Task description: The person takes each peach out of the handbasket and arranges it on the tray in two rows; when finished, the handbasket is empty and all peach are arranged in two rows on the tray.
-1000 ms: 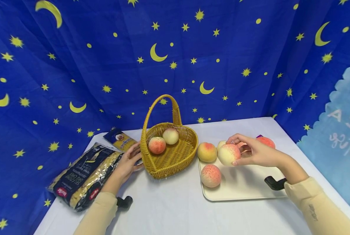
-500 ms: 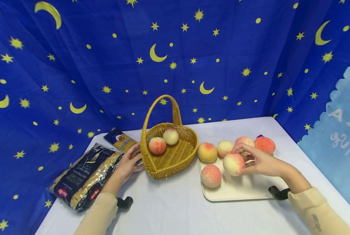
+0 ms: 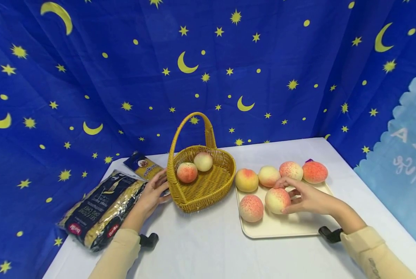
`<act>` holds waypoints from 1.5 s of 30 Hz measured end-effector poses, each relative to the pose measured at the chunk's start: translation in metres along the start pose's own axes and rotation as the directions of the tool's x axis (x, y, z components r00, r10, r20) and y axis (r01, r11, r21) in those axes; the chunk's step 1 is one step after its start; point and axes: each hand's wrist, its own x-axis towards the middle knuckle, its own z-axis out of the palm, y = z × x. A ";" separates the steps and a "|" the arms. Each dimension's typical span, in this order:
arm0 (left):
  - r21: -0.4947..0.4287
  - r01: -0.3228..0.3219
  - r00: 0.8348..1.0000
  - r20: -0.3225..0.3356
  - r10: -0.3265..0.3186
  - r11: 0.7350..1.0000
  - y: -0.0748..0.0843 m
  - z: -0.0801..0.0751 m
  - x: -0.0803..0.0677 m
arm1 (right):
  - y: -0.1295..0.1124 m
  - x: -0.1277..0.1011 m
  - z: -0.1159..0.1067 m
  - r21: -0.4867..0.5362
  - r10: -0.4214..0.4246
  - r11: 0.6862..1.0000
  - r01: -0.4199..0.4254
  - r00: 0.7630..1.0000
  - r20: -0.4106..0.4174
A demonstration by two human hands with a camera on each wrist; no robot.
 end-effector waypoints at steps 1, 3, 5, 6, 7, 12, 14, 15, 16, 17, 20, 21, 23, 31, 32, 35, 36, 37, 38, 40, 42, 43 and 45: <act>0.001 0.001 1.000 0.000 -0.001 1.000 0.000 0.000 0.000 | 0.001 0.000 0.000 -0.001 -0.004 1.000 0.004 1.000 0.000; 0.002 0.002 1.000 0.000 -0.002 1.000 0.000 0.000 0.001 | 0.003 0.000 0.001 -0.002 -0.014 1.000 0.014 1.000 0.001; 0.004 0.003 1.000 0.002 -0.003 1.000 0.000 0.000 0.001 | 0.003 0.000 0.001 0.004 -0.021 1.000 0.021 1.000 0.008; 0.003 0.003 1.000 0.002 -0.003 1.000 0.000 0.000 0.001 | 0.003 0.000 0.001 0.011 -0.021 1.000 0.021 1.000 0.010; 0.004 0.004 1.000 0.000 -0.004 1.000 0.000 0.000 0.001 | 0.002 -0.001 0.002 0.020 -0.025 0.999 0.024 1.000 0.014; 0.005 0.013 1.000 -0.007 -0.012 1.000 -0.002 -0.001 0.002 | -0.002 -0.002 0.002 0.062 -0.015 0.998 0.013 0.999 0.032; 0.008 0.012 1.000 -0.001 -0.012 1.000 -0.002 -0.002 0.002 | -0.002 -0.003 0.002 0.069 -0.002 0.998 0.000 0.999 0.032; 0.008 0.010 1.000 0.000 -0.010 1.000 -0.002 -0.002 0.002 | -0.002 -0.003 0.002 0.073 0.005 0.997 -0.008 0.999 0.033; 0.007 0.010 1.000 -0.001 -0.010 1.000 -0.003 -0.002 0.002 | -0.002 -0.004 0.002 0.075 0.012 0.997 -0.015 0.999 0.035; 0.006 0.009 1.000 -0.002 -0.009 1.000 -0.003 -0.002 0.002 | -0.002 -0.004 0.002 0.075 0.017 0.997 -0.020 0.999 0.040; 0.005 0.010 1.000 0.000 -0.010 1.000 -0.004 -0.002 0.002 | -0.001 -0.006 0.002 0.063 0.026 0.998 -0.029 0.998 0.054; 0.008 0.010 1.000 0.001 -0.010 1.000 -0.004 -0.002 0.002 | -0.001 -0.006 0.002 0.057 0.028 0.998 -0.032 0.998 0.058; 0.016 0.007 1.000 0.004 -0.007 1.000 -0.003 -0.002 0.001 | -0.001 -0.006 0.002 0.040 0.029 0.999 -0.032 0.998 0.060; 0.005 0.010 1.000 -0.002 -0.010 1.000 0.001 0.000 0.000 | -0.002 -0.006 0.000 0.004 0.039 0.999 -0.039 0.998 0.058; 0.005 0.010 1.000 -0.006 -0.010 1.000 0.001 0.000 0.000 | -0.003 -0.005 -0.001 -0.001 0.040 0.999 -0.040 0.997 0.061; -0.004 0.008 1.000 0.001 -0.008 1.000 0.001 0.000 0.001 | -0.006 -0.004 -0.004 -0.023 0.051 0.998 -0.050 0.996 0.068; -0.009 0.009 1.000 0.001 -0.009 1.000 0.000 0.000 0.001 | -0.008 -0.003 -0.005 -0.028 0.060 0.998 -0.058 0.996 0.070; -0.011 0.008 1.000 0.002 -0.008 1.000 0.000 -0.001 0.001 | -0.009 -0.002 -0.007 -0.035 0.069 0.997 -0.066 0.995 0.072; -0.015 0.007 1.000 0.003 -0.007 1.000 0.000 -0.001 0.001 | -0.012 -0.001 -0.009 -0.041 0.076 0.996 -0.073 0.994 0.074; -0.020 0.006 1.000 0.009 -0.006 1.000 0.000 -0.001 0.001 | -0.017 0.002 -0.014 -0.046 0.089 0.995 -0.085 0.993 0.076; -0.016 0.006 1.000 0.012 -0.006 1.000 0.000 -0.001 0.001 | -0.025 0.006 -0.018 -0.052 0.095 0.994 -0.092 0.993 0.070; -0.016 0.006 1.000 0.013 -0.006 1.000 0.000 -0.001 0.001 | -0.029 0.009 -0.020 -0.063 0.092 0.994 -0.088 0.994 0.065; -0.014 0.007 1.000 0.015 -0.007 1.000 0.000 -0.002 0.001 | -0.037 0.016 -0.024 -0.087 0.073 0.994 -0.068 0.996 0.049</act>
